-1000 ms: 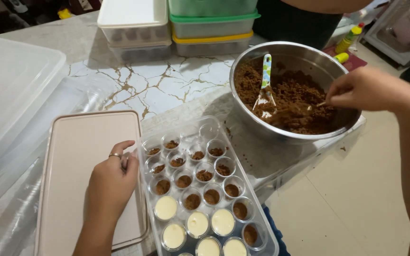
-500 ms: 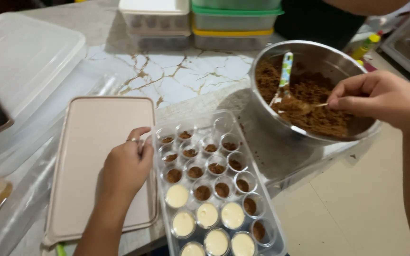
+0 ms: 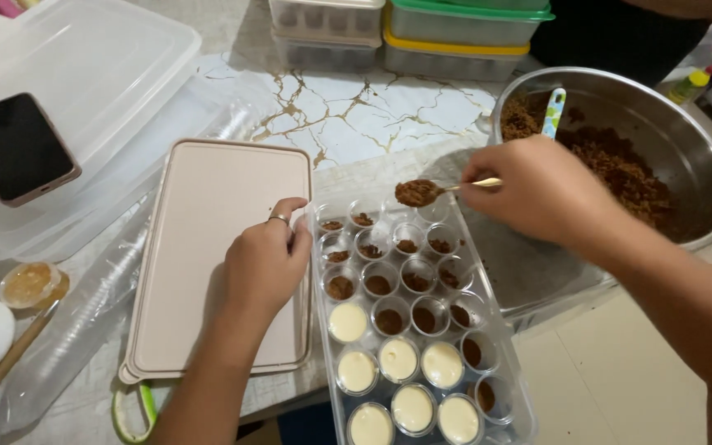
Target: Fill small plastic cups with a brown crumbly mixture using a spoon.
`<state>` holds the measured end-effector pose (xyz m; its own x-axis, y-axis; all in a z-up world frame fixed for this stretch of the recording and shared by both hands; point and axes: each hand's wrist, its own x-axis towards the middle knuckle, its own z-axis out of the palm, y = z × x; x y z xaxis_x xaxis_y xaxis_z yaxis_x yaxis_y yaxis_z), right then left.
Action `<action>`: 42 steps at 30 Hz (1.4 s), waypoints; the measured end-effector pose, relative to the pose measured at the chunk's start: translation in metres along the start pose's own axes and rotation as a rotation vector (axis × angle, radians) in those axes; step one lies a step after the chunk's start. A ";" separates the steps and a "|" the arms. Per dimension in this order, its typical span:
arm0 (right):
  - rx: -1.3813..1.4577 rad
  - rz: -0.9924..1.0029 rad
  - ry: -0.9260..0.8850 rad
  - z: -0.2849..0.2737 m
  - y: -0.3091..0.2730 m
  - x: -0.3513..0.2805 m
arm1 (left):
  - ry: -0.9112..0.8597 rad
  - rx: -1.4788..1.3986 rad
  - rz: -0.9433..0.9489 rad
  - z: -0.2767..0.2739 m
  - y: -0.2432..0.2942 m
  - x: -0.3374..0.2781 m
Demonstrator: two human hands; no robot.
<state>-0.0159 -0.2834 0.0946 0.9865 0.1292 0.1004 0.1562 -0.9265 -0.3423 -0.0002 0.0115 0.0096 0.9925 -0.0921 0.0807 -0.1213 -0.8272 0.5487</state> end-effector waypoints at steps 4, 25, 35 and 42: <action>-0.401 -0.043 -0.026 0.026 -0.024 0.005 | 0.043 -0.032 0.042 0.006 -0.006 0.002; -0.610 -0.396 0.314 0.047 0.002 -0.009 | 0.001 0.007 0.004 -0.008 0.009 -0.004; -0.480 -0.385 0.386 0.038 -0.001 -0.024 | 0.088 -0.035 0.111 0.014 -0.011 0.003; -0.496 -0.361 0.356 0.055 0.003 -0.018 | 0.031 -0.013 0.047 0.004 -0.002 -0.001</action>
<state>-0.0300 -0.2693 0.0403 0.7882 0.4138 0.4554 0.3463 -0.9101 0.2276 -0.0008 0.0110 0.0055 0.9848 -0.1131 0.1318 -0.1678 -0.8151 0.5545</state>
